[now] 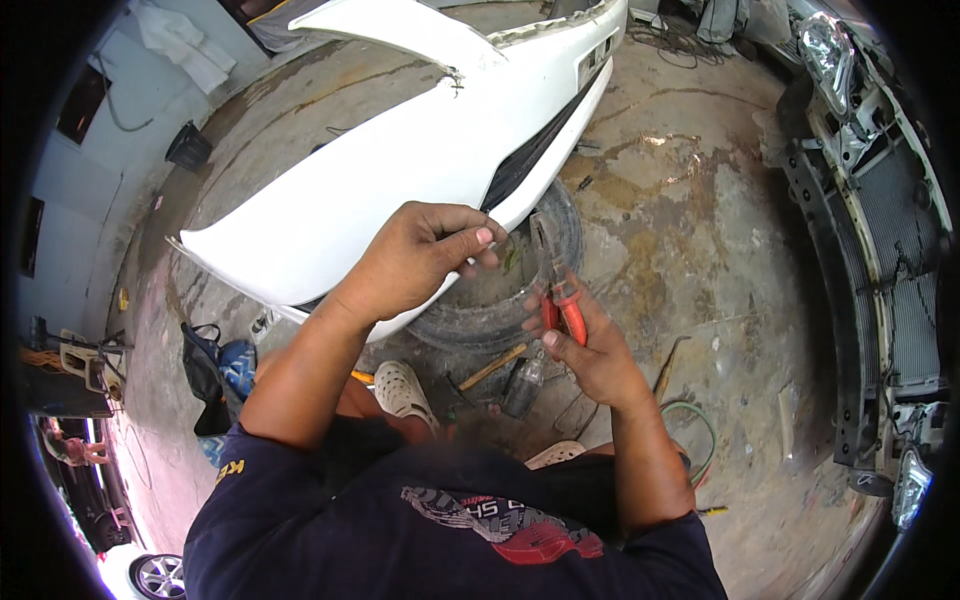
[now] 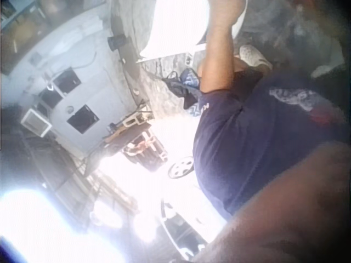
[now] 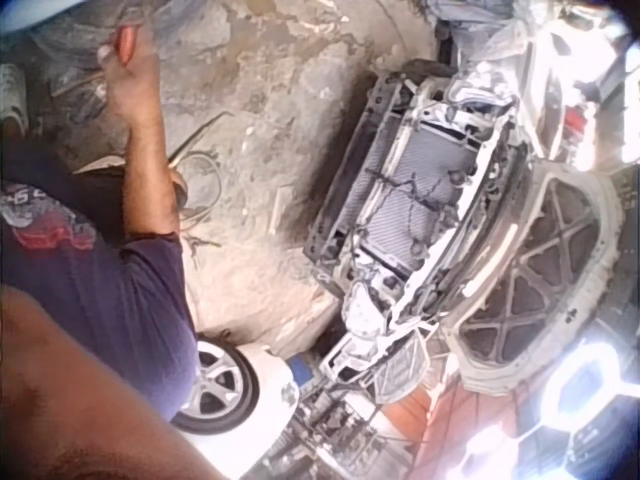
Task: The person heats the surface of a white car bumper using a blowtorch and then uses pliers to embed and secure metal wires into the plastic.
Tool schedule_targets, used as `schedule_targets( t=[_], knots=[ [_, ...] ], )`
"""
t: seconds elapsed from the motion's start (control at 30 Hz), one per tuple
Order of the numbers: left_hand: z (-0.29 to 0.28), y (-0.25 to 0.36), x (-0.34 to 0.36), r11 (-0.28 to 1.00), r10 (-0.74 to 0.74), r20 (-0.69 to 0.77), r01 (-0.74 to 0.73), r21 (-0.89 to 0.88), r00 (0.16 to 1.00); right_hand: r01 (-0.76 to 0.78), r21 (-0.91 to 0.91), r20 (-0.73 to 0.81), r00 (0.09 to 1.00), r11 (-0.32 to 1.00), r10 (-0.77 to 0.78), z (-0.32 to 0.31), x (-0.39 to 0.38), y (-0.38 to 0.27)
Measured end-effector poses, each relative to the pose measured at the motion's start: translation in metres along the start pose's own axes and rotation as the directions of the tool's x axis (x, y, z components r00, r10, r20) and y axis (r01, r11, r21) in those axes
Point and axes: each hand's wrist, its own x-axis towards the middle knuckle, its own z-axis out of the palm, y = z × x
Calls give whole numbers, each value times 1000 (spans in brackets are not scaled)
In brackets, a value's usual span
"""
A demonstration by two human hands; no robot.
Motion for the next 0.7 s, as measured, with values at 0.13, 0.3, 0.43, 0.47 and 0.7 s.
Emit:
schedule_targets(
  t=[0.13,0.3,0.43,0.47,0.7],
  knots=[
    [-1,5,-3,998,18,78,-13,-63,997,4,36,32,999,999,-5,-2,0,1],
    [-5,3,-3,991,68,100,-56,-122,993,-27,29,63,998,999,25,-3,-1,-3],
    [-5,-1,1,973,16,94,6,-231,995,-21,51,74,997,998,17,-6,0,2],
    [-5,-2,1,973,17,75,1,-232,997,-12,52,76,997,999,8,-6,0,3],
    [6,-1,3,970,10,-21,-15,-244,1000,-22,87,134,991,996,10,-3,5,0]
  ],
)
